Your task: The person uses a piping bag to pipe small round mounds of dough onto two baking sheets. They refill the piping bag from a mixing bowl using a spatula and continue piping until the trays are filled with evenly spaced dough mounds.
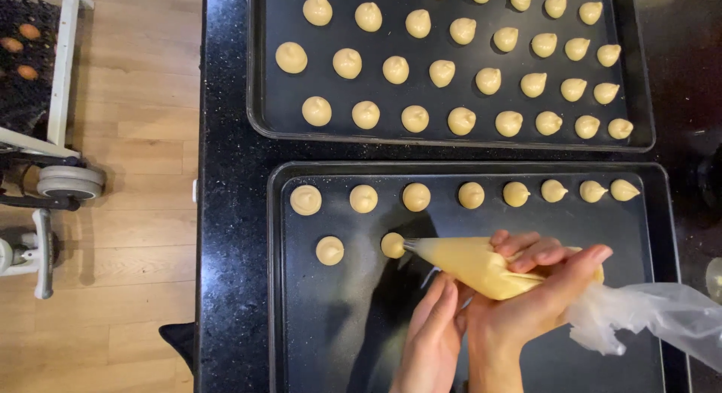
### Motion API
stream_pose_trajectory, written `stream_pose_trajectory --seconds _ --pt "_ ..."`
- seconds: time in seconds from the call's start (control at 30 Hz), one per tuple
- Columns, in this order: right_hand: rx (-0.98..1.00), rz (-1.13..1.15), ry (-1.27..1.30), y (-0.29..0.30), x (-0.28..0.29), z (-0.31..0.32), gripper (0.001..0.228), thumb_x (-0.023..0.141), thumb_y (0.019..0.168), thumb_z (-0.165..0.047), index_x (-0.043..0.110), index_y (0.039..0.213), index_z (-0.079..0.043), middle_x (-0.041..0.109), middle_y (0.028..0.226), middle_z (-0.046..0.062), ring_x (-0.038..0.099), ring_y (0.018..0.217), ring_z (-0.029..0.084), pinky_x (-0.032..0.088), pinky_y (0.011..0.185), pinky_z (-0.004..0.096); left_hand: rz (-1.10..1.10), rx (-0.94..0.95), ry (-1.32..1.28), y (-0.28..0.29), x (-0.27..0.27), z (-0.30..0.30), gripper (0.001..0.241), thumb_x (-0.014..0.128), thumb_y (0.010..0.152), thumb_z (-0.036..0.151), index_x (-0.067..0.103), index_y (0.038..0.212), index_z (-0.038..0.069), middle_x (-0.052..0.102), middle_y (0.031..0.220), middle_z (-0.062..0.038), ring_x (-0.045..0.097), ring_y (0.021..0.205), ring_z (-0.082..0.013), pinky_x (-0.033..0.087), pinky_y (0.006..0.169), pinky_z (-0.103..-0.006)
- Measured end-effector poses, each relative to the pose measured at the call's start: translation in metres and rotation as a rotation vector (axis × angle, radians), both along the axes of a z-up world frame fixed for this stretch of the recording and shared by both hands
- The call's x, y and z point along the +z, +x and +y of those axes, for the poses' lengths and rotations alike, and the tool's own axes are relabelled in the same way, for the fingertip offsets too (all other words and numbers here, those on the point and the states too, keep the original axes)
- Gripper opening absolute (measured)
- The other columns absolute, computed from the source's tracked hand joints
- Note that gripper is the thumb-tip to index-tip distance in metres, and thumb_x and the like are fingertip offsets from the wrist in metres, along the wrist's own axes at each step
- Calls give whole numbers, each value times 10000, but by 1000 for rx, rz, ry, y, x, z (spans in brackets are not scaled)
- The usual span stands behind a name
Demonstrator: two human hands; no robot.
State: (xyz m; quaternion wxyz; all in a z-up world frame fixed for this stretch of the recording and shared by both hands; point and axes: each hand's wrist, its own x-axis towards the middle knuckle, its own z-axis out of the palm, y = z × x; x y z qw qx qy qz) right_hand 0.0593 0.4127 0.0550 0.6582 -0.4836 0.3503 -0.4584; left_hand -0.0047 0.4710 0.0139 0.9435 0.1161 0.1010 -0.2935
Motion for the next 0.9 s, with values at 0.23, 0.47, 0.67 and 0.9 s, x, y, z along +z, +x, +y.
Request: stream_pose_trajectory --seconds 0.23,0.47,0.67,0.9 --pt "140 -31 -45 -11 -1 -12 581 645 1068 -639 530 696 -208 448 565 -26 600 619 192 617 852 412 93 8 41 -6 -2 -14 724 608 1117 434 556 1713 27 711 1632 -129 670 1476 -186 510 1137 -266" --pt "-34 -117 45 -7 33 -44 451 789 869 -658 664 732 -248 546 650 -46 569 626 143 618 793 352 8 49 -95 -3 30 -55 812 698 1105 500 490 1718 9 634 1695 -155 618 1568 -212 468 1321 -313" --pt "-24 -7 -197 -17 -10 -63 567 611 1045 -696 523 780 -203 470 579 -2 555 554 195 609 716 377 378 12 -133 -17 -16 -101 662 664 1093 371 660 1583 -74 726 1634 -236 689 1502 -266 542 1284 -362" --pt "-13 85 -266 -23 -26 -68 602 532 1144 -661 440 772 -197 416 561 -3 500 570 168 585 745 352 467 -47 -98 -19 -24 -100 664 551 1134 411 674 1572 -72 774 1531 -229 719 1416 -255 566 1204 -357"
